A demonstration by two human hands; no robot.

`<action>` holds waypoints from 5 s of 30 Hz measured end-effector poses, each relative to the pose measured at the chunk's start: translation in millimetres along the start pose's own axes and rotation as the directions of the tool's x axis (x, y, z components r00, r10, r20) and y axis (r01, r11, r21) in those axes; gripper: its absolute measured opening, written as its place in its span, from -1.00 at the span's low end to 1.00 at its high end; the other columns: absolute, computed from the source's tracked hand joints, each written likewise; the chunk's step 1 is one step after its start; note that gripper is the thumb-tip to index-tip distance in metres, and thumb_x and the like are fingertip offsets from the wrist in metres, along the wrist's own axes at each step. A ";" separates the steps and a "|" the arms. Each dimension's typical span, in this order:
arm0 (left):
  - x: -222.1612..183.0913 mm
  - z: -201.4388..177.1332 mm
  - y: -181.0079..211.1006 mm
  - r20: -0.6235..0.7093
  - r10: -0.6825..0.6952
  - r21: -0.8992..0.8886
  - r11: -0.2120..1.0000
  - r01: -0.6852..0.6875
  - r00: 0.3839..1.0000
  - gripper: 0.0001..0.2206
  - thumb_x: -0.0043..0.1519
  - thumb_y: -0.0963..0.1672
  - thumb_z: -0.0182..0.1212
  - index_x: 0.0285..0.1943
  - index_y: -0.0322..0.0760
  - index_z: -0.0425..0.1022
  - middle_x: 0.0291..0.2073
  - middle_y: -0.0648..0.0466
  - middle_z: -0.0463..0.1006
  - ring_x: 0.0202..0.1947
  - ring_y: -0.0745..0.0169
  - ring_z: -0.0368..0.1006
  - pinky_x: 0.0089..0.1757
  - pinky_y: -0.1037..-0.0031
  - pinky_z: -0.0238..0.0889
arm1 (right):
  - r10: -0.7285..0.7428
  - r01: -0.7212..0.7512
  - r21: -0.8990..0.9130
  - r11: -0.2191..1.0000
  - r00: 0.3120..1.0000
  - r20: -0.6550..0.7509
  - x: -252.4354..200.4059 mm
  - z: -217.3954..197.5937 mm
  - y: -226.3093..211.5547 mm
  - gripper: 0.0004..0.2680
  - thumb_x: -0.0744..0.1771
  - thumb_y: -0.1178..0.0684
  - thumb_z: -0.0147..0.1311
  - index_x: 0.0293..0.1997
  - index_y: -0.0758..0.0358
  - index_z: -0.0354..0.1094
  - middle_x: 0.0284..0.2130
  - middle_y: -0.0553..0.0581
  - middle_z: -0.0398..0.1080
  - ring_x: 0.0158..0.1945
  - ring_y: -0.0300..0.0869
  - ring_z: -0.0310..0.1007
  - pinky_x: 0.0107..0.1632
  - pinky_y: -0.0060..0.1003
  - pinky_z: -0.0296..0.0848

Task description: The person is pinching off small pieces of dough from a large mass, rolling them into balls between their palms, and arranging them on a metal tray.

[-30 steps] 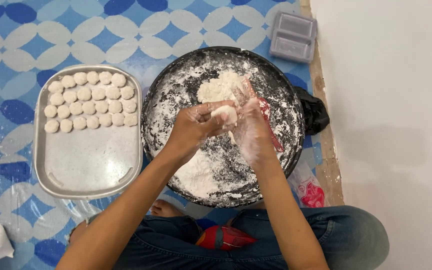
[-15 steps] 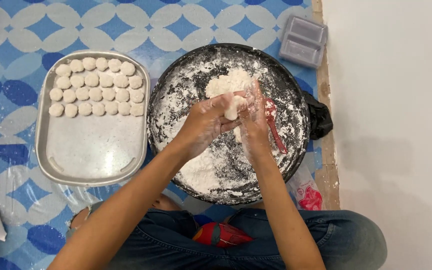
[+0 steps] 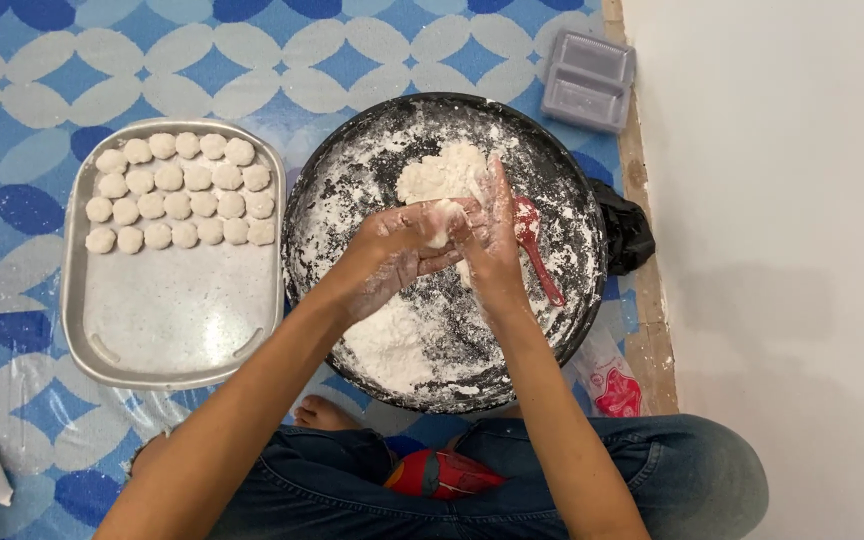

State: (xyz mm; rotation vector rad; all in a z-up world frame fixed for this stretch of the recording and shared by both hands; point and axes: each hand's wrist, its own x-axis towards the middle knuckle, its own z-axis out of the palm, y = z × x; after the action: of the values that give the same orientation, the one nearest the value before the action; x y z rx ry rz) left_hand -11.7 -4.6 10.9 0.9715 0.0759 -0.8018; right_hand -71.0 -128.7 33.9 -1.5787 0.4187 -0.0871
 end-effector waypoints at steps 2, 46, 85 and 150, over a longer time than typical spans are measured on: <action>-9.6 1.4 7.3 0.048 0.035 0.152 0.987 -0.042 0.998 -0.41 0.21 -0.21 0.23 0.39 -0.62 0.10 0.08 -0.44 0.45 -0.03 -0.20 0.55 -0.02 0.18 0.51 | 0.028 -0.032 0.146 0.989 0.999 0.030 -6.3 1.5 -10.7 -0.26 0.30 -0.33 0.02 0.51 0.17 -0.46 0.40 0.50 -0.12 0.44 0.25 -0.04 0.42 0.14 -0.03; -25.0 -25.7 44.6 0.137 0.342 0.972 0.135 -0.193 0.930 -0.66 0.25 -0.27 0.12 0.22 -0.57 0.41 -0.02 -0.41 0.52 0.05 -0.36 0.47 0.04 -0.07 0.31 | -0.026 0.443 -0.830 0.339 0.886 0.463 -17.3 22.3 193.2 -0.49 0.44 -0.23 -0.24 0.49 0.36 -0.12 0.42 0.45 -0.10 0.49 0.21 -0.22 0.45 0.15 -0.46; -22.1 -30.6 45.3 0.171 0.304 0.985 -0.074 -0.156 0.937 -0.66 0.16 -0.28 0.20 0.15 -0.47 0.53 -0.10 -0.35 0.58 -0.15 -0.38 0.57 -0.19 -0.09 0.45 | 0.082 0.415 -0.855 0.311 0.884 0.459 12.5 41.9 190.3 -0.46 0.44 -0.31 -0.40 0.52 0.30 -0.23 0.46 0.36 -0.18 0.53 0.16 -0.30 0.47 0.14 -0.38; 10.1 -65.2 40.2 0.148 0.347 0.988 -0.095 -0.122 0.926 -0.62 0.11 -0.36 0.03 0.08 -0.40 0.57 -0.20 -0.29 0.60 -0.31 -0.45 0.57 -0.31 -0.10 0.46 | 0.092 -0.132 0.087 0.987 0.927 0.363 51.2 63.6 151.5 -0.36 0.33 0.33 -0.15 0.56 0.00 -0.45 0.47 0.41 -0.28 0.42 0.34 -0.01 0.46 0.18 -0.01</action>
State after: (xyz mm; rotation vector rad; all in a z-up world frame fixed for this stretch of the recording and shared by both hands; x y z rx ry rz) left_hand 39.6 51.5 -2.9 2.4697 -0.7044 -0.2657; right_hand -35.6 -83.8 -128.5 -1.4212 0.2116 0.2609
